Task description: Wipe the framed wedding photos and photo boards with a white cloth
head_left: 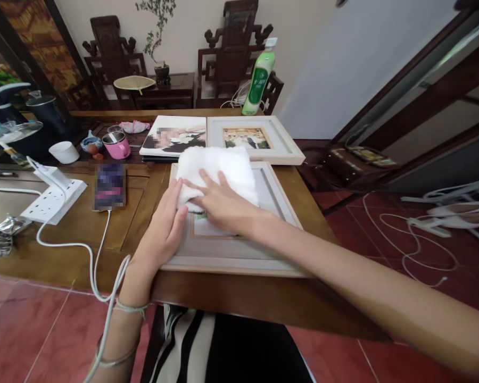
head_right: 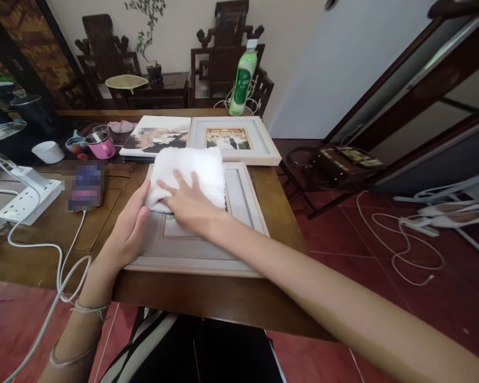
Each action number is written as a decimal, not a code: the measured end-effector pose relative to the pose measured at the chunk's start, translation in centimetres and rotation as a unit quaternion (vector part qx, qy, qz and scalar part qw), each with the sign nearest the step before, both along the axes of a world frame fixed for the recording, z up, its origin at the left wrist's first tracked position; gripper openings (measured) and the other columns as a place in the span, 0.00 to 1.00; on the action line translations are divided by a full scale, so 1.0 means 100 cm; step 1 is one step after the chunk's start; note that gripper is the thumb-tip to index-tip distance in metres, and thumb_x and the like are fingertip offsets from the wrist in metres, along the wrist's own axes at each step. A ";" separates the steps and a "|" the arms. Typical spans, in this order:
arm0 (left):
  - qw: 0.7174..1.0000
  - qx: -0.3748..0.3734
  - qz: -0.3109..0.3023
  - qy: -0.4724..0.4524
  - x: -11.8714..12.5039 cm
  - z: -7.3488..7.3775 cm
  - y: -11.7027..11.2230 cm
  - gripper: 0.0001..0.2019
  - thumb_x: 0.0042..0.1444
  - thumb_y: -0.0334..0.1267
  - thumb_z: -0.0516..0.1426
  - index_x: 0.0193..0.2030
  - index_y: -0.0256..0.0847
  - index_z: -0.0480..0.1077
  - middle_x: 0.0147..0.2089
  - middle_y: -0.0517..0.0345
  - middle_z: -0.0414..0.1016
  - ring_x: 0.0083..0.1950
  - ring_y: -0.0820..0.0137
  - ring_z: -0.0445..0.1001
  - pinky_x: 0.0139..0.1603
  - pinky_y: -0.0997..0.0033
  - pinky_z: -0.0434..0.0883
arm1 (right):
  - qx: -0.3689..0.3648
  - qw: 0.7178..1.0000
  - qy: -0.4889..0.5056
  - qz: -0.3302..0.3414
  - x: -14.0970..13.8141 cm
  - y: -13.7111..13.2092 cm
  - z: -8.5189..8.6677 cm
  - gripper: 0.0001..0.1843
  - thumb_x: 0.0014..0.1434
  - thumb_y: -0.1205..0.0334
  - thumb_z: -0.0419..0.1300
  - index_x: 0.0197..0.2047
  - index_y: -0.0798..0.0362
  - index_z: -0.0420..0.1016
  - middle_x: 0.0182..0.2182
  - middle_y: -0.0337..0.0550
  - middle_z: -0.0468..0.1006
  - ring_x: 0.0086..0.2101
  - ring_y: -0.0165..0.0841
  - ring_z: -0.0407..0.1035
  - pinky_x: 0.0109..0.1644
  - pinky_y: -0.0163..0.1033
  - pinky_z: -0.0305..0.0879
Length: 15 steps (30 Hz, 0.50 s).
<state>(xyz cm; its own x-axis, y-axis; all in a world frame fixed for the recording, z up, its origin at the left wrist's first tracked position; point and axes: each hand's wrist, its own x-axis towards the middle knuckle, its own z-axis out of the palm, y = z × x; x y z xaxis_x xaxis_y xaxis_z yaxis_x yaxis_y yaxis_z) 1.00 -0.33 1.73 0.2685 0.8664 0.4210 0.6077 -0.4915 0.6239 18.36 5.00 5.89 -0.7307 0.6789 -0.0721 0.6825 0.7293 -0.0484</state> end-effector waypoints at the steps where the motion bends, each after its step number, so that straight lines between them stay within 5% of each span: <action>1: 1.000 0.005 0.001 -0.008 0.000 0.000 0.000 0.29 0.70 0.48 0.39 0.72 0.34 0.47 0.74 0.41 0.48 0.75 0.62 0.47 0.73 0.53 0.47 | -0.016 1.000 -0.009 0.010 -0.002 -0.009 0.004 0.34 0.53 0.83 0.48 0.61 0.57 0.70 0.72 0.46 0.43 0.67 0.63 0.34 0.64 0.75 0.43; 7: 1.000 0.002 0.002 -0.003 -0.002 -0.001 -0.001 0.29 0.70 0.49 0.38 0.70 0.33 0.53 0.72 0.41 0.54 0.74 0.61 0.50 0.73 0.54 0.50 | -0.090 0.992 -0.037 0.080 0.011 -0.071 0.015 0.35 0.50 0.83 0.51 0.58 0.52 0.74 0.71 0.43 0.47 0.67 0.61 0.38 0.65 0.72 0.45; 15: 0.990 -0.045 0.021 0.134 0.000 -0.006 0.000 0.22 0.68 0.37 0.44 0.64 0.30 0.63 0.70 0.39 0.58 0.74 0.58 0.49 0.71 0.49 0.54 | 0.043 0.999 0.023 0.014 0.095 -0.101 -0.005 0.28 0.43 0.81 0.50 0.40 0.50 0.83 0.64 0.46 0.64 0.63 0.58 0.54 0.59 0.70 0.60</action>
<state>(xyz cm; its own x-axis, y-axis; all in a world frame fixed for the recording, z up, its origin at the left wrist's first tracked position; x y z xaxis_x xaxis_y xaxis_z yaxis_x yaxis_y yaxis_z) 0.99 -0.30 1.09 0.3230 0.9100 0.2600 0.7757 -0.4119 0.4781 27.88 -5.12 5.39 -0.7513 0.6597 0.0206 0.6595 0.7515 -0.0159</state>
